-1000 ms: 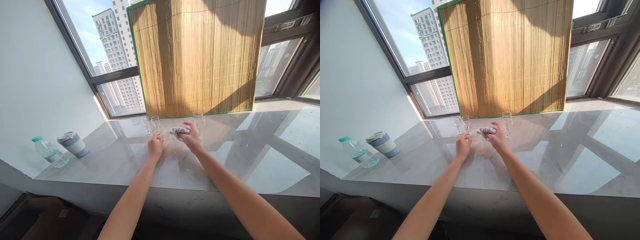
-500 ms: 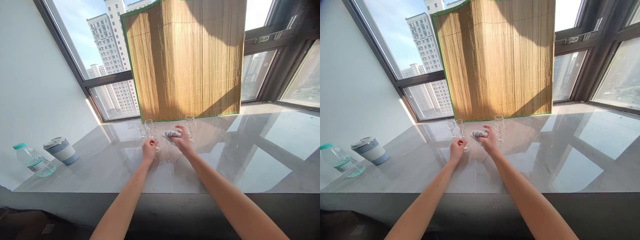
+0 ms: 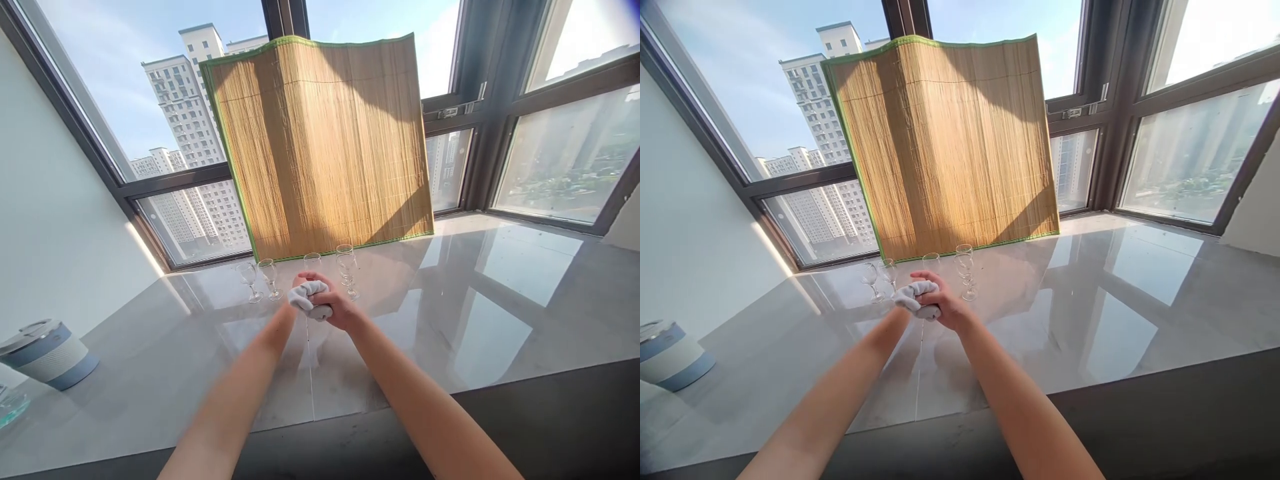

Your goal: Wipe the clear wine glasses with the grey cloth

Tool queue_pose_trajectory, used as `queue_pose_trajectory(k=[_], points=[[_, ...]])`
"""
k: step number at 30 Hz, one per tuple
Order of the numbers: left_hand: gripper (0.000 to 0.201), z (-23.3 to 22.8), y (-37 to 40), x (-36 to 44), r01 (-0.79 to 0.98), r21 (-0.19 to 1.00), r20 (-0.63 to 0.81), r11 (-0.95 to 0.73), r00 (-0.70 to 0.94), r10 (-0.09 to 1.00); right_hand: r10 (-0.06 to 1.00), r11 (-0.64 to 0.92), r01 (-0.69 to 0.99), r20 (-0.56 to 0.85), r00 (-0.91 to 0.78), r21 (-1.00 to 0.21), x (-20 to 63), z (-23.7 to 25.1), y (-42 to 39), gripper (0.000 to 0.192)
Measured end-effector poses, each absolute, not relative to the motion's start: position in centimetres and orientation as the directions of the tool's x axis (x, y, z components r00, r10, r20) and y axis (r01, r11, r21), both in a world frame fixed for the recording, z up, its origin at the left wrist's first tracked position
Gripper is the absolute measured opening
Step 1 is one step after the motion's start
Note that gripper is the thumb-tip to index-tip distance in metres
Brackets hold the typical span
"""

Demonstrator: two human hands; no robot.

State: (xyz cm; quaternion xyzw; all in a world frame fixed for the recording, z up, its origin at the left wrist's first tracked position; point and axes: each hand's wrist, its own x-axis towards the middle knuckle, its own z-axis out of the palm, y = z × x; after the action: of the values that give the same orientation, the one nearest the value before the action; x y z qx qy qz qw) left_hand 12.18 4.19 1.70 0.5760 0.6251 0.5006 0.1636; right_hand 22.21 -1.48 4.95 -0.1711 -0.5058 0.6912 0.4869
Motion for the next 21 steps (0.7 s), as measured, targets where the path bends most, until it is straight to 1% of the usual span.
queue_pose_trajectory(k=[4, 6, 8, 10, 12, 14, 16, 17, 18, 19, 21], points=[[0.029, 1.1, 4.6, 12.6, 0.546, 0.815, 0.386, -0.194, -0.261, 0.885, 0.854, -0.001, -0.521, 0.270, -0.445, -0.854, 22.3, 4.9, -1.3, 0.062], [0.026, 1.3, 4.9, 11.6, 0.544, 0.816, 0.388, -0.196, -0.264, 0.883, 0.846, -0.008, -0.523, 0.273, -0.458, -0.853, 22.3, 5.0, -1.4, 0.062], [0.018, 1.6, 5.1, 9.7, 0.549, 0.814, 0.390, -0.191, -0.272, 0.880, 0.845, -0.009, -0.497, 0.259, -0.468, -0.868, 22.2, 5.0, -1.4, 0.061], [0.011, 1.7, 4.9, 7.4, 0.559, 0.810, 0.397, -0.176, -0.301, 0.867, 0.858, 0.003, -0.460, 0.239, -0.454, -0.888, 22.1, 4.7, -1.3, 0.060], [0.011, 1.5, 4.6, 5.1, 0.562, 0.815, 0.408, -0.141, -0.383, 0.829, 0.886, 0.040, -0.400, 0.218, -0.410, -0.916, 21.7, 4.1, -0.8, 0.059], [0.016, 1.1, 4.3, 3.2, 0.482, 0.872, 0.357, -0.087, -0.503, 0.787, 0.931, 0.125, -0.258, 0.203, -0.305, -0.958, 21.3, 3.1, -0.2, 0.056], [0.027, 0.9, 4.4, 1.8, 0.320, 0.946, 0.246, -0.058, -0.590, 0.769, 0.960, 0.242, 0.014, 0.238, -0.151, -0.970, 20.9, 2.0, 0.4, 0.052], [0.032, 0.8, 4.6, 1.4, 0.246, 0.967, 0.205, -0.063, -0.613, 0.763, 0.956, 0.291, 0.166, 0.278, -0.100, -0.942, 20.7, 1.5, 0.7, 0.051], [0.036, 0.8, 4.8, 1.1, 0.181, 0.981, 0.172, -0.073, -0.627, 0.759, 0.944, 0.329, 0.302, 0.319, -0.084, -0.895, 20.6, 1.0, 0.9, 0.051], [0.038, 0.8, 5.1, 0.9, 0.141, 0.986, 0.159, -0.089, -0.633, 0.757, 0.931, 0.360, 0.413, 0.351, -0.101, -0.837, 20.5, 0.6, 1.1, 0.051], [0.039, 0.8, 5.5, 0.8, 0.086, 0.990, 0.142, -0.112, -0.630, 0.764, 0.906, 0.416, 0.560, 0.379, -0.189, -0.717, 20.5, -0.1, 1.2, 0.053]])
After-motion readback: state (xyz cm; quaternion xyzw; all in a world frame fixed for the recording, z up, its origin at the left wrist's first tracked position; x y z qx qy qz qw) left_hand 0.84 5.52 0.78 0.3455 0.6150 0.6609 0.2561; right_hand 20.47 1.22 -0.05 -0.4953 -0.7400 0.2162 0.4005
